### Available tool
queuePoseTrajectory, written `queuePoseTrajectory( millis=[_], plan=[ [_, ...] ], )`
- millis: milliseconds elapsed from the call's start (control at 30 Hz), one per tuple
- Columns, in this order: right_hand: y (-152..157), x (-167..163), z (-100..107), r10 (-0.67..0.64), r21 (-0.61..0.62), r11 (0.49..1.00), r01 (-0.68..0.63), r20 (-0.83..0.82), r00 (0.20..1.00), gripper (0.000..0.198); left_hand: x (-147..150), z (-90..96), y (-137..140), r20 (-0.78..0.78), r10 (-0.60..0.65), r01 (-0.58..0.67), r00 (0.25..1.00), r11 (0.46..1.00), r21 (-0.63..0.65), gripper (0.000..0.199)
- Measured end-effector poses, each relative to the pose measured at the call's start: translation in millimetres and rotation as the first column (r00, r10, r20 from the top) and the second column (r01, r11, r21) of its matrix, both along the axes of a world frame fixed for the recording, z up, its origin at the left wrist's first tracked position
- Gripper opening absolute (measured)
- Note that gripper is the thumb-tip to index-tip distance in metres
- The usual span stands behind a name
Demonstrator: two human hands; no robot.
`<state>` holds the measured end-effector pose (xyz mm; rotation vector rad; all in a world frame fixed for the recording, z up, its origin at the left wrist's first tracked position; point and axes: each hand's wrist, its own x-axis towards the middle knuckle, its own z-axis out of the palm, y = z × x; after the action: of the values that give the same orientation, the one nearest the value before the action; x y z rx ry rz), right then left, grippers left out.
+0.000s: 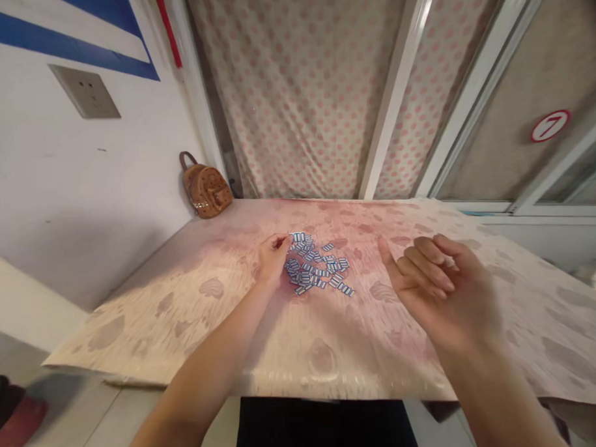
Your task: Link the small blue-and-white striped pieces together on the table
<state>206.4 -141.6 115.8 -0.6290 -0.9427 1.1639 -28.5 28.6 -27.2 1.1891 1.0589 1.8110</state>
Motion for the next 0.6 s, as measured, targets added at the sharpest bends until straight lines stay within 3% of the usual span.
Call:
queuePoseTrajectory(
  millis=[67,167,233,300,333,367,400,433,500,600],
  plan=[
    [8.2,-3.9,-2.8,0.052,-0.030,0.998,-0.055,-0.081,0.995,0.036,2.1,-0.6,-0.8,0.004,-0.026,0.026,1.000,1.000,-0.002,0.014],
    [27.0,-4.0,-13.1,0.059,-0.053,0.997,-0.062,-0.058,0.997,0.034,4.5,0.3,-1.5,0.017,-0.043,0.043,0.999,0.999,-0.002,0.013],
    [46.8,0.6,-24.4,0.004,-0.028,1.000,-0.002,0.056,0.998,0.035,5.7,2.4,-2.3,0.021,-0.033,0.033,0.999,0.999,0.000,0.013],
    [71.9,6.8,-38.9,-0.151,0.009,0.988,0.156,0.301,0.942,0.034,6.0,5.4,-3.5,0.016,-0.019,0.018,1.000,1.000,0.003,0.011],
    [85.3,9.6,-46.9,-0.245,0.041,0.964,0.261,0.507,0.826,0.029,5.8,7.1,-4.1,0.006,-0.012,0.012,1.000,1.000,0.003,0.010],
    [98.3,11.6,-55.2,-0.291,0.085,0.932,0.352,0.755,0.588,0.026,5.4,8.8,-4.7,-0.007,-0.005,0.005,1.000,1.000,0.003,0.010],
    [110.4,12.5,-63.6,-0.220,0.109,0.919,0.379,0.939,0.263,0.026,4.8,10.2,-5.1,-0.021,-0.001,0.001,1.000,1.000,0.003,0.009],
    [120.9,12.4,-71.9,-0.174,0.103,0.914,0.393,0.974,0.147,0.023,4.1,11.4,-5.4,-0.035,0.000,0.000,0.999,1.000,0.004,0.009],
    [136.5,9.2,-87.0,-0.115,0.100,0.911,0.400,0.993,0.015,0.019,2.8,12.7,-5.6,-0.049,-0.004,0.004,0.999,1.000,0.008,0.009],
    [148.7,2.5,-104.0,-0.036,0.084,0.919,0.386,0.991,-0.130,0.015,2.3,12.2,-4.9,-0.048,-0.014,0.015,0.999,1.000,0.020,0.010]
  ],
)
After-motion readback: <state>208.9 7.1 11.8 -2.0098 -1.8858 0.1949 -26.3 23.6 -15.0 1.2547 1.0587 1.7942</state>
